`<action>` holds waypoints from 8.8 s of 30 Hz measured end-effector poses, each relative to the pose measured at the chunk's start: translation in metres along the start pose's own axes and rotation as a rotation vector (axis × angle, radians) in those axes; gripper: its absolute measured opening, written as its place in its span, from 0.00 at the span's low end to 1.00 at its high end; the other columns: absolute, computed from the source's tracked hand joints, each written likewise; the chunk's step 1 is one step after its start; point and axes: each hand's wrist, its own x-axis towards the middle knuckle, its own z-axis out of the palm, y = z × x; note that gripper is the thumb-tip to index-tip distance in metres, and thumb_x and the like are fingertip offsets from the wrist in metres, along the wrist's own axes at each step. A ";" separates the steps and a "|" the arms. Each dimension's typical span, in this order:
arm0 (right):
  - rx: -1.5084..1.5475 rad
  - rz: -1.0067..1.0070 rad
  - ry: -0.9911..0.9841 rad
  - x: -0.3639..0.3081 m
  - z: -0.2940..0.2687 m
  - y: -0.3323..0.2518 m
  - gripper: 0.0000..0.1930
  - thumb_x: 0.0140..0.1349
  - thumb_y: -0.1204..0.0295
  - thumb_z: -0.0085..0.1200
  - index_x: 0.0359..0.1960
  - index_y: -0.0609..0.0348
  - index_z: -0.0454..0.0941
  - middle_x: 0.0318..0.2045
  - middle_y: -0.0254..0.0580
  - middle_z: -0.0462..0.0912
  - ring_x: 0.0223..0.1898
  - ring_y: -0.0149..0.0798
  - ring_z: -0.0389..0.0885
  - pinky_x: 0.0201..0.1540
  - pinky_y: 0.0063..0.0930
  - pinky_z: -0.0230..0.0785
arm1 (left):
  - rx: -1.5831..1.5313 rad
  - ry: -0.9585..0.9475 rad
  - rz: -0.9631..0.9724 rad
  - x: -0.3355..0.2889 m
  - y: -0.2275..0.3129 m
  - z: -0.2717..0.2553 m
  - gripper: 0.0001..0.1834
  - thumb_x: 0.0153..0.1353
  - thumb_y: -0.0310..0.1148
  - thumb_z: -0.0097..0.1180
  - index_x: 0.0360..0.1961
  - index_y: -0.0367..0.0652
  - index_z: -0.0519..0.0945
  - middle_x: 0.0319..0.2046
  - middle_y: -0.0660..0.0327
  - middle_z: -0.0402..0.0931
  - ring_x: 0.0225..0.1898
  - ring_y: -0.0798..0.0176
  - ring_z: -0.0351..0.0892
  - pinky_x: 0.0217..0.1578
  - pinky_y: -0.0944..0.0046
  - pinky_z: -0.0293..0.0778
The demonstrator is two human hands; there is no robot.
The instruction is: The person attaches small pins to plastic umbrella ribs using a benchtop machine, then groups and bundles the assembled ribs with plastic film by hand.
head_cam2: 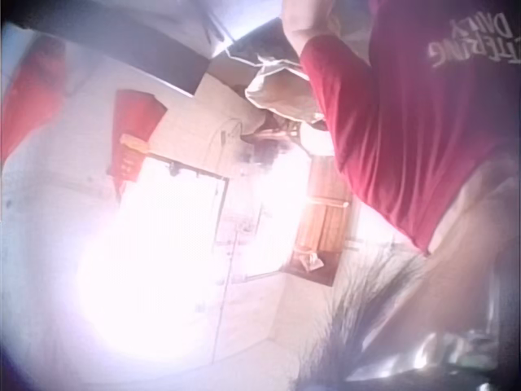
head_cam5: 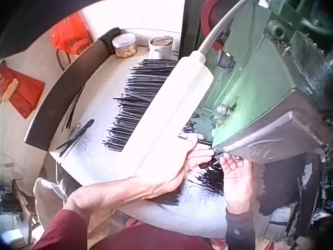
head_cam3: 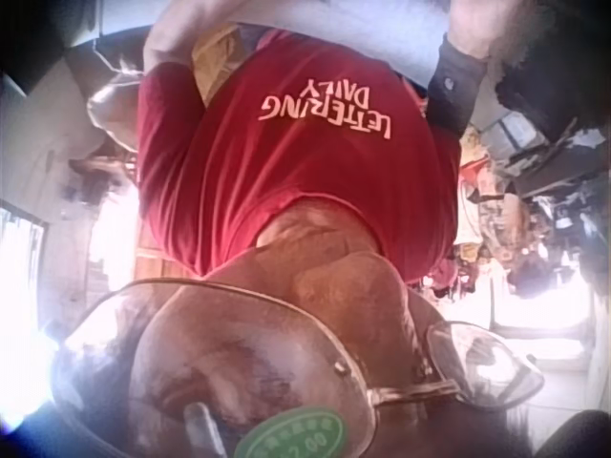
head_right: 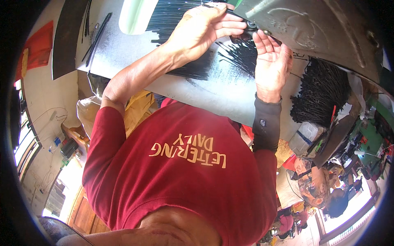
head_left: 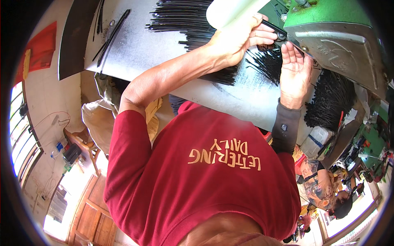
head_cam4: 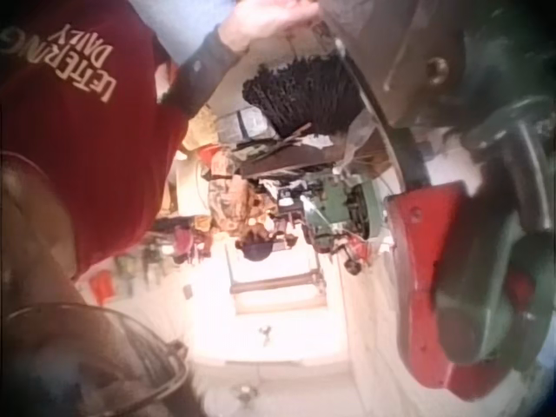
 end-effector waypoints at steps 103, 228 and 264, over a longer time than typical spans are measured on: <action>-0.519 0.135 -0.086 -0.002 0.026 0.004 0.08 0.65 0.73 0.49 0.35 0.66 0.77 0.19 0.36 0.76 0.18 0.29 0.73 0.21 0.19 0.67 | 0.895 -0.190 0.227 -0.016 0.010 0.018 0.09 0.56 0.25 0.51 0.39 0.34 0.72 0.15 0.67 0.67 0.16 0.76 0.69 0.18 0.72 0.69; -1.788 -0.535 -0.495 -0.064 0.011 -0.016 0.06 0.50 0.77 0.60 0.30 0.56 0.76 0.26 0.39 0.74 0.27 0.43 0.76 0.28 0.34 0.68 | 1.755 -0.235 0.754 -0.129 0.010 -0.019 0.10 0.44 0.25 0.61 0.30 0.43 0.76 0.21 0.63 0.72 0.27 0.60 0.70 0.32 0.60 0.63; -1.756 -0.040 -0.494 -0.077 0.012 -0.051 0.04 0.52 0.80 0.57 0.30 0.61 0.77 0.25 0.45 0.74 0.23 0.44 0.76 0.24 0.32 0.66 | 1.869 -0.156 0.796 -0.116 0.061 -0.030 0.06 0.48 0.26 0.63 0.30 0.41 0.80 0.23 0.59 0.77 0.24 0.57 0.74 0.29 0.61 0.70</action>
